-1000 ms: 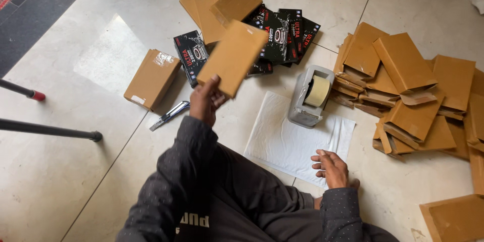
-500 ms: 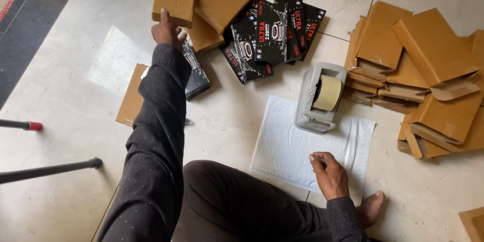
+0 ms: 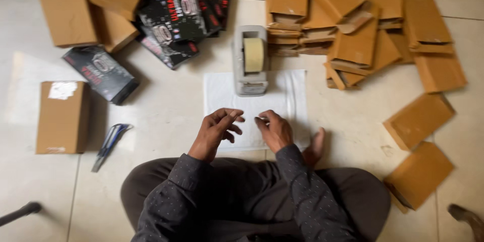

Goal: The person sits on the floor and repeatedly unpacks smartwatches from their retail boxes, then repacks them into brown cardboard shipping boxes. They use a tape dispenser to seal the boxes after placing the items inside.

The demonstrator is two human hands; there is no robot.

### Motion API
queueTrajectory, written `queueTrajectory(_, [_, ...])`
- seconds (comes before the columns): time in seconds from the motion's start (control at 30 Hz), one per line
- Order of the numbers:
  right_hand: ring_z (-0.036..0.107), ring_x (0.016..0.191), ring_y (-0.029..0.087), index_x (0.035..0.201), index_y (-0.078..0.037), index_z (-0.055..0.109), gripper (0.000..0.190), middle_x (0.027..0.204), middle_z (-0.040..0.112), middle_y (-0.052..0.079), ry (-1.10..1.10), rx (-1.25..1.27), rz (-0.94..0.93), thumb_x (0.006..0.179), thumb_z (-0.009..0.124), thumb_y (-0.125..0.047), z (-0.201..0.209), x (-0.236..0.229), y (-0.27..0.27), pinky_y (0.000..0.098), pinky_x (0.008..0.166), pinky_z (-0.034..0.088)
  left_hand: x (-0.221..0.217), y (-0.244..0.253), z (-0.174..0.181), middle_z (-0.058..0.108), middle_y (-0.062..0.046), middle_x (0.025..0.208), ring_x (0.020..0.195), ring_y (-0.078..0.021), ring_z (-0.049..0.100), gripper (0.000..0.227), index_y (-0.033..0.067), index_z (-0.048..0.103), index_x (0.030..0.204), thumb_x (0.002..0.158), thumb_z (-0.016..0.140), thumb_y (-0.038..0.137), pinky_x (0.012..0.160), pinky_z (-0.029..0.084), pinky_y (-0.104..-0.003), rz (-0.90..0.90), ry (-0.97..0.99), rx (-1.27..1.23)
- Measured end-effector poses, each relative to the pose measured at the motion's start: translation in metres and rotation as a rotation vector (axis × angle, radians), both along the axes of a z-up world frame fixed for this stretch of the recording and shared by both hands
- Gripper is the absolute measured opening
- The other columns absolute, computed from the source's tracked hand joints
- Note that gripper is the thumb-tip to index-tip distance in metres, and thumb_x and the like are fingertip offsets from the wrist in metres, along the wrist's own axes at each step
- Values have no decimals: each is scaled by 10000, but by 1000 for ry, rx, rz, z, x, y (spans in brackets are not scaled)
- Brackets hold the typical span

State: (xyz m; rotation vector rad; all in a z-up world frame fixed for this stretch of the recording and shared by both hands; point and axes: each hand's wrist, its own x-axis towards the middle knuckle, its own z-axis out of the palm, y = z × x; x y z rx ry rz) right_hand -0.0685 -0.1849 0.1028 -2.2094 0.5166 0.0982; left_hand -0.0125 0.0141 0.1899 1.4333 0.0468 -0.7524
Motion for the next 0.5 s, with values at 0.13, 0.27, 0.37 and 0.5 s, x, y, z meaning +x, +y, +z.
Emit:
queueTrajectory(0.13, [724, 774, 235, 1045, -50, 717, 259, 940, 775, 112, -41, 158, -42, 929, 694, -281, 17, -1, -3, 359, 724, 563, 4, -16, -31, 765, -96, 945, 739, -164, 654, 370, -17, 705, 1131, 958, 636, 303, 627, 507, -292, 123, -187, 328])
queueTrajectory(0.27, [692, 711, 159, 1070, -44, 704, 242, 880, 770, 63, -49, 360, -86, 941, 658, -243, 30, -14, -23, 301, 655, 545, 24, -15, -66, 762, -110, 943, 698, -156, 653, 360, -5, 695, 1128, 962, 625, 307, 586, 500, -298, 149, -246, 398])
queueTrajectory(0.37, [683, 743, 129, 1108, -49, 706, 244, 898, 768, 55, -176, 490, -143, 937, 656, -216, 41, -29, -51, 285, 657, 543, 32, -16, -93, 758, -121, 931, 690, -166, 655, 333, -5, 712, 1111, 968, 636, 287, 579, 498, -301, 204, -221, 304])
queueTrajectory(0.5, [683, 768, 157, 1103, -59, 704, 238, 917, 771, 75, -114, 378, -144, 948, 656, -232, 61, -35, -62, 309, 678, 546, 68, 1, -123, 703, -102, 891, 707, -219, 683, 316, 2, 656, 1119, 949, 656, 268, 591, 530, -327, 549, 18, -32])
